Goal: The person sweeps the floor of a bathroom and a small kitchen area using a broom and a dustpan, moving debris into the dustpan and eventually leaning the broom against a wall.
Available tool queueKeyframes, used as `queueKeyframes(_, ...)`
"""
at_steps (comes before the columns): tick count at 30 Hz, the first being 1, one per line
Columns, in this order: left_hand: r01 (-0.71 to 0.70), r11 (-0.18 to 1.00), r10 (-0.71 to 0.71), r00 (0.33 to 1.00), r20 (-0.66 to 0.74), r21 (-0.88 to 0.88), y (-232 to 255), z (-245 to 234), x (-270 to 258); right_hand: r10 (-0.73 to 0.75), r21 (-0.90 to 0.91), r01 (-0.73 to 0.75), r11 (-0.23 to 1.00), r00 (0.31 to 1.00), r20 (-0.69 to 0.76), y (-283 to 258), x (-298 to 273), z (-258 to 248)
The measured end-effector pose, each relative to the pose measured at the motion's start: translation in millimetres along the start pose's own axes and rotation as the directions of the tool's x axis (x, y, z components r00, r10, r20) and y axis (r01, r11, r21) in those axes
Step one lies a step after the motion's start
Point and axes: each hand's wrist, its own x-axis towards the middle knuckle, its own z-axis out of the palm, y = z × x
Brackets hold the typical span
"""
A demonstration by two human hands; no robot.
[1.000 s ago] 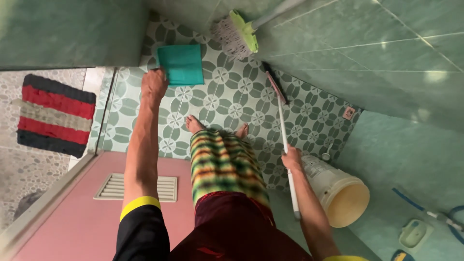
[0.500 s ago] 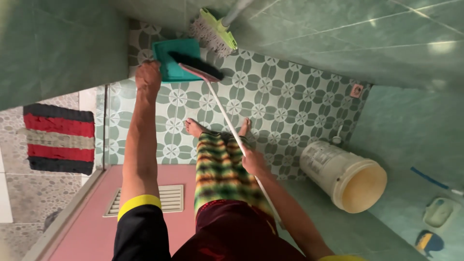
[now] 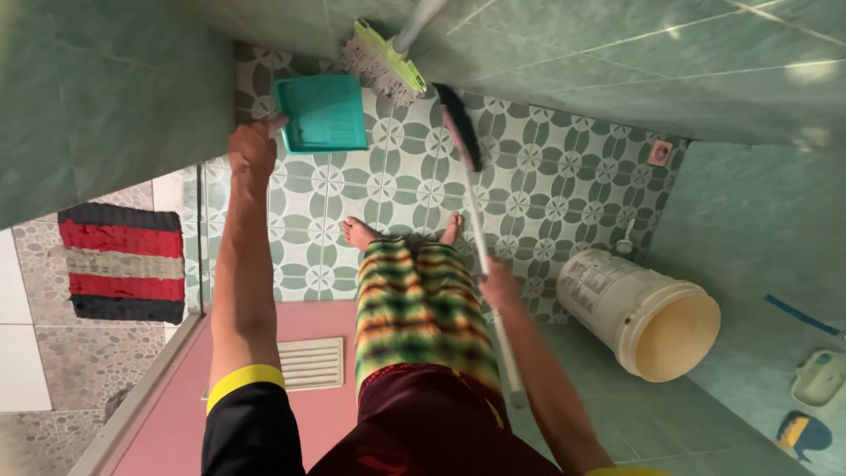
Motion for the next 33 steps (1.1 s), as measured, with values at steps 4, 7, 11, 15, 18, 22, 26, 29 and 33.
queueKeyframes(4, 0.083, 0.979, -0.063, 0.992, 0.106, -0.188, 3, 7, 0, 0.052, 0.012, -0.053, 0.999, 0.994, 0.101, -59, -31, 32)
queueKeyframes(7, -0.016, 0.997, 0.022, 0.997, 0.073, -0.071, 12, -8, 1, -0.130, 0.024, 0.128, 0.991, 0.977, 0.169, -87, -48, 31)
queueKeyframes(11, -0.135, 0.968, 0.130, 0.991, -0.038, -0.212, 7, -70, -34, -0.280, 0.028, 0.278, 0.960, 0.951, 0.131, -72, -74, 38)
queueKeyframes(15, -0.275, 0.937, 0.267, 0.961, -0.067, -0.218, -5, -113, -66, -0.305, 0.025, 0.306, 0.952, 0.951, -0.060, -18, -88, 38)
queueKeyframes(18, -0.240, 0.951, 0.255, 0.965, 0.059, -0.194, -10, -109, -78, -0.116, -0.043, 0.119, 0.992, 0.991, 0.064, 15, -70, 21)
queueKeyframes(22, -0.174, 0.966, 0.191, 0.979, 0.075, -0.189, 0, -74, -84, 0.033, 0.034, -0.040, 0.999, 0.982, 0.187, 10, -38, 21)
queueKeyframes(26, -0.142, 0.964, 0.150, 0.989, 0.017, -0.223, 4, -54, -91, -0.162, 0.297, 0.134, 0.946, 0.984, 0.069, -39, -51, 52)
queueKeyframes(29, -0.125, 0.966, 0.133, 0.991, 0.019, -0.227, 7, -55, -89, -0.041, 0.321, -0.064, 0.945, 0.950, 0.310, -70, -69, 49)
queueKeyframes(33, -0.126, 0.973, 0.147, 0.984, 0.096, -0.193, 6, -77, -93, -0.171, 0.398, 0.052, 0.916, 0.948, 0.270, -69, -102, 37)
